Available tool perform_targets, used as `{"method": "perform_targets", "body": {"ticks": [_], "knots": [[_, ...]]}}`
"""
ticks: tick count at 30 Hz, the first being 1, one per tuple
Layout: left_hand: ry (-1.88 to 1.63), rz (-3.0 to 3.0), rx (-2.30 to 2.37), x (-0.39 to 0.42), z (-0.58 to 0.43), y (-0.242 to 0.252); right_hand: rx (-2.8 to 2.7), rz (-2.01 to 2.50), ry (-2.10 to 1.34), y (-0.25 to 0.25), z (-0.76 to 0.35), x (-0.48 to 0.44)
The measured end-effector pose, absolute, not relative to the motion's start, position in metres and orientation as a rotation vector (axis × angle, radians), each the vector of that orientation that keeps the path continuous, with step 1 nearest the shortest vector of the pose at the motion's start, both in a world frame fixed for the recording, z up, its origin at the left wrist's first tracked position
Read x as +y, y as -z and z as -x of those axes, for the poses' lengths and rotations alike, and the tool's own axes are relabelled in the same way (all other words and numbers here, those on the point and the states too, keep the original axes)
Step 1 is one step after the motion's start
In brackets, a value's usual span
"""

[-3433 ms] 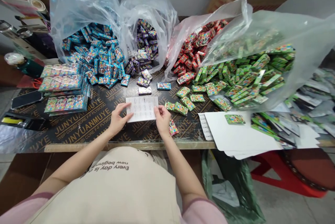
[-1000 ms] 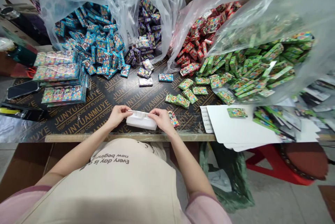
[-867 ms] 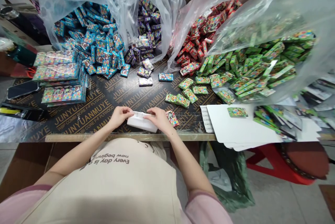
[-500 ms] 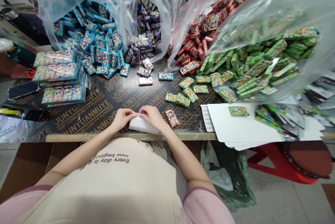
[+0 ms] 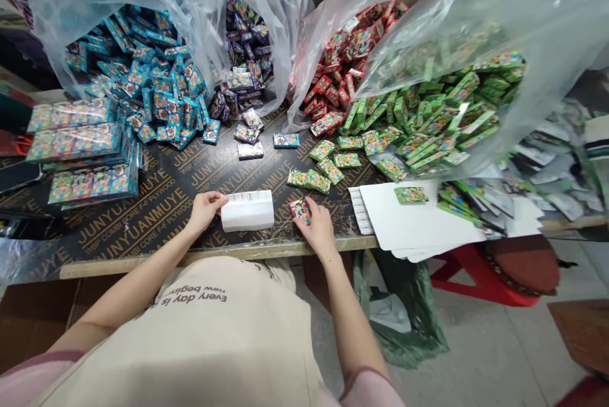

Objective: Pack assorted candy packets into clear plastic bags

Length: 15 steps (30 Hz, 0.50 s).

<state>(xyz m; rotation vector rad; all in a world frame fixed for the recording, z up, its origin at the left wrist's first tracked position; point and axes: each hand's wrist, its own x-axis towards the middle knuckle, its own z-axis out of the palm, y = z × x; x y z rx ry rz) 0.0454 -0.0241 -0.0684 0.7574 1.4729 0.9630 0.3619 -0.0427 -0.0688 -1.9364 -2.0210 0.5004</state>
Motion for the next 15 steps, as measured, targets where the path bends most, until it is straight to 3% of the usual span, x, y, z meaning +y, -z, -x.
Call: {"method": "perform_targets", "body": {"ticks": [8, 15], "knots": [[-0.853, -0.726, 1.426, -0.016, -0.101, 0.079, -1.63, 1.794, -0.347, 0.033, -0.344, -0.045], [-0.774, -0.862, 1.444, -0.019, -0.124, 0.09, -1.968, 1.674, -0.716, 0.066, -0.327, -0.041]]}}
